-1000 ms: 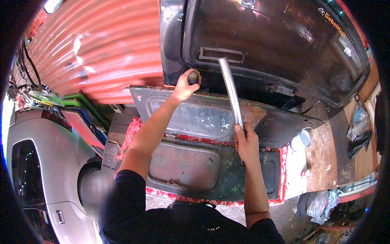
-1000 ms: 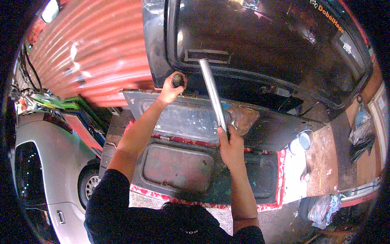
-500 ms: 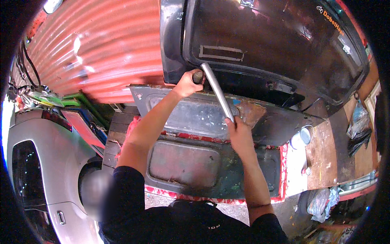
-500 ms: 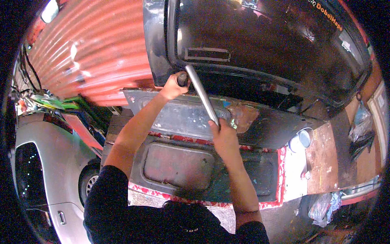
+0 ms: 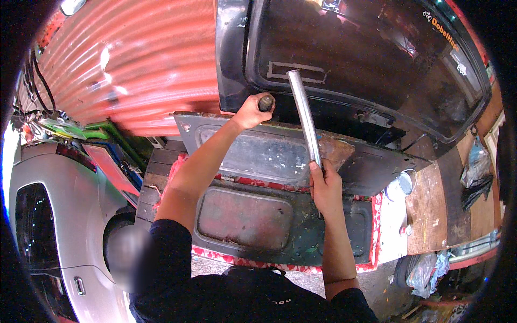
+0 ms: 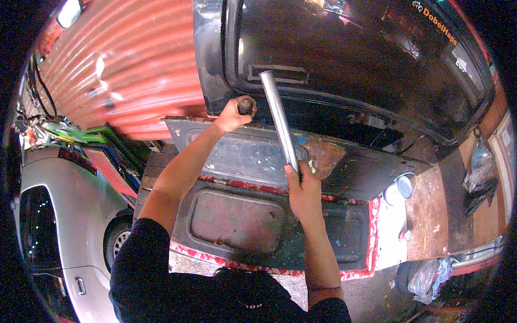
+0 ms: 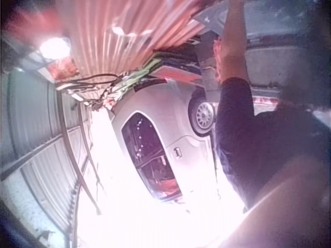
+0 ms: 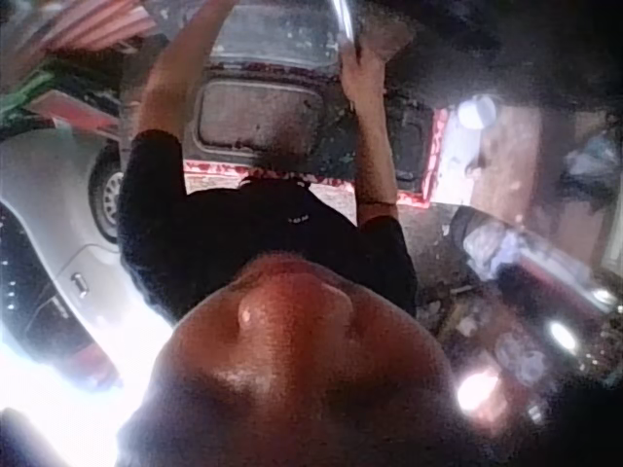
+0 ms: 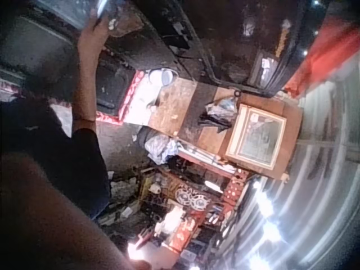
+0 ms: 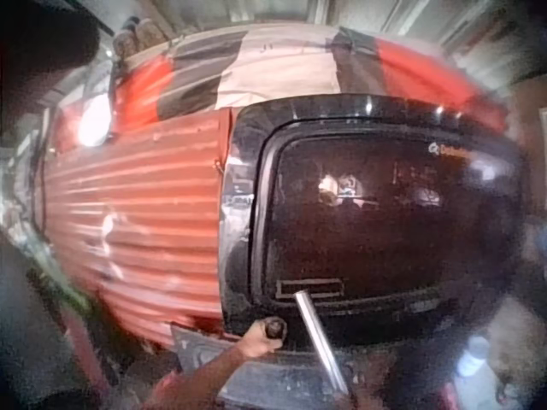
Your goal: The person uses a metal scraper to remove old paint and rust from the inside surface of a car trunk lid. They repeatedly scrape and peel away material, working across different sections of the lid's interior.
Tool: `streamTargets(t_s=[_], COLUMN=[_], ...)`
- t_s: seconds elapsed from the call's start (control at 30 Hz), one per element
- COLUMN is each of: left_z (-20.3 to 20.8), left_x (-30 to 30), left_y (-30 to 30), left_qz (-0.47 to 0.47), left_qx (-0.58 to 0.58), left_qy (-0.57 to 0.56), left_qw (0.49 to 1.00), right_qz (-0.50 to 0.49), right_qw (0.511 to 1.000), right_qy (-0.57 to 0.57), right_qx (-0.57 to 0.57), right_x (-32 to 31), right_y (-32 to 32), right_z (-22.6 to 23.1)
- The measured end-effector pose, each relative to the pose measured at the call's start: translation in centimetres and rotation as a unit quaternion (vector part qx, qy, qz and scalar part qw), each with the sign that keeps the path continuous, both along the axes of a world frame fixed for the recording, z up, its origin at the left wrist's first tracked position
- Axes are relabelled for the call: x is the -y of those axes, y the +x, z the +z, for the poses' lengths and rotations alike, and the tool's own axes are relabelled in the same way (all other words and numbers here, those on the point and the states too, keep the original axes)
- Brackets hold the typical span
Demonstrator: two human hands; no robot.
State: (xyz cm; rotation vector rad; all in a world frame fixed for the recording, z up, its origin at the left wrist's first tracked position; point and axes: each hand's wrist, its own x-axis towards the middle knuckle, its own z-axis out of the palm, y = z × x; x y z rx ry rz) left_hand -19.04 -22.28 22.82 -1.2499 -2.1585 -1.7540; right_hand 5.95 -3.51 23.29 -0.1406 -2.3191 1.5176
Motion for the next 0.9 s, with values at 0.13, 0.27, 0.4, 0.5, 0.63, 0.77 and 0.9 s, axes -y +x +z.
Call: streamTargets(t_s=[0.13, 0.27, 0.4, 0.5, 0.63, 0.77, 0.9], left_z=[0.0, 0.1, 0.0, 0.3, 0.6, 0.3, -0.2], left_x=[-0.1, -0.3, 0.0, 0.5, 0.1, -0.4, -0.2], left_y=[0.2, 0.3, 0.5, 0.0, -0.3, -0.3, -0.9], left_qz=[-0.012, -0.02, -0.008, -0.003, 0.002, -0.003, -0.008], left_qx=[0.041, 0.032, 0.026, -0.007, 0.012, 0.019, 0.005], left_qy=[-0.013, -0.015, -0.003, -0.042, -0.04, -0.006, -0.001], left_qw=[0.999, 0.999, 1.0, 0.999, 0.999, 1.0, 1.0], right_qz=[-0.009, -0.034, -0.031, -0.06, -0.03, -0.007, -0.005], right_qw=[0.999, 0.997, 0.976, 0.982, 0.999, 0.999, 0.999], right_qy=[0.012, 0.071, 0.213, 0.171, 0.026, 0.052, 0.043], right_qx=[0.035, 0.003, 0.022, -0.043, 0.014, 0.009, -0.021], right_x=[0.0, 0.9, -0.2, -0.1, 0.9, 0.8, 1.0], right_y=[-0.1, -0.4, -2.5, -1.2, 0.2, -0.6, -1.1], right_z=[0.5, 0.9, -2.0, -1.6, 1.1, 0.7, 0.0])
